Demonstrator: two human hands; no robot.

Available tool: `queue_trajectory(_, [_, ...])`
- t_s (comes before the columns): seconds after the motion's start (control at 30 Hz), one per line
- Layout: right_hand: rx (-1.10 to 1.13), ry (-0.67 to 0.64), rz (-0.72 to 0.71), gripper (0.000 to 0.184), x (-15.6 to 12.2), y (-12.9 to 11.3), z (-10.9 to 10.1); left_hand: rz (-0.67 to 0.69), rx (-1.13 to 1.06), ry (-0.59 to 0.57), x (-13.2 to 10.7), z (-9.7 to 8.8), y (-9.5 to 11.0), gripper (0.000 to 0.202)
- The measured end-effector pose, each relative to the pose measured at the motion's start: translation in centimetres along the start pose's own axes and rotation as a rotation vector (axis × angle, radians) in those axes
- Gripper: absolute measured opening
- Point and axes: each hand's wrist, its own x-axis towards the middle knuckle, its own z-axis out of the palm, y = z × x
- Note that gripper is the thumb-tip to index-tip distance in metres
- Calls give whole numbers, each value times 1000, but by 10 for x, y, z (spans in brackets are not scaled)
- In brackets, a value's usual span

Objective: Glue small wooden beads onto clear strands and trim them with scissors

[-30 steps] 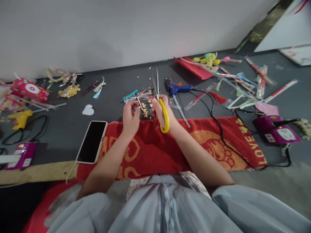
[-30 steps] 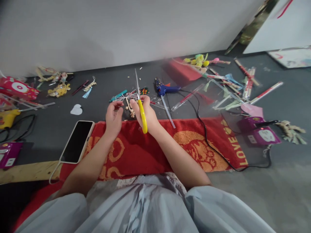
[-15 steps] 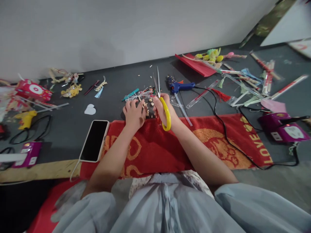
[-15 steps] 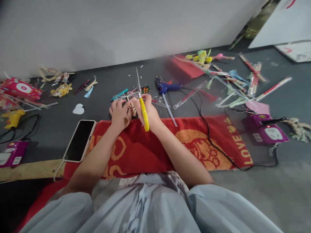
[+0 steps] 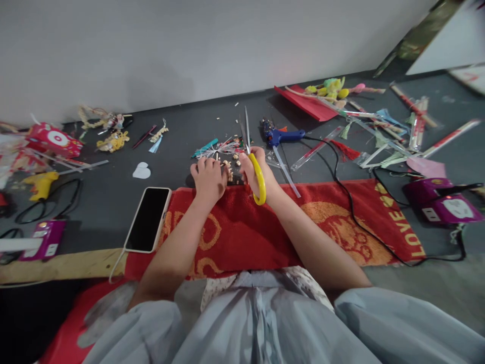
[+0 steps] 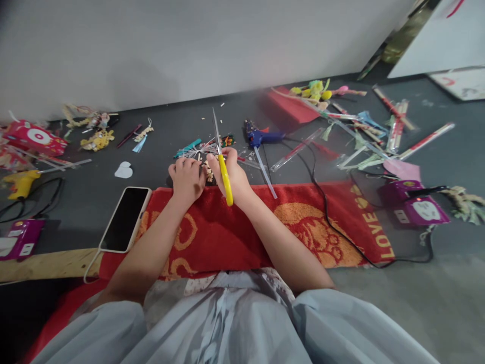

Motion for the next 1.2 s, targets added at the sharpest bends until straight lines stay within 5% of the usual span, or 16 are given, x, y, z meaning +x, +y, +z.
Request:
queue_trajectory(0.17, [266,22,183,45,-1,-9,-4,-8,-18,30,1,2,-7,24])
queue_trajectory(0.83, [133,-15,133,53,-8,-25,-15,-154,-15,59,6,-6,-15,17])
queue_trajectory(1.2, [-193,-137,32,71,-21,-37,-29,-68,-598,480,3,-20,-18,22])
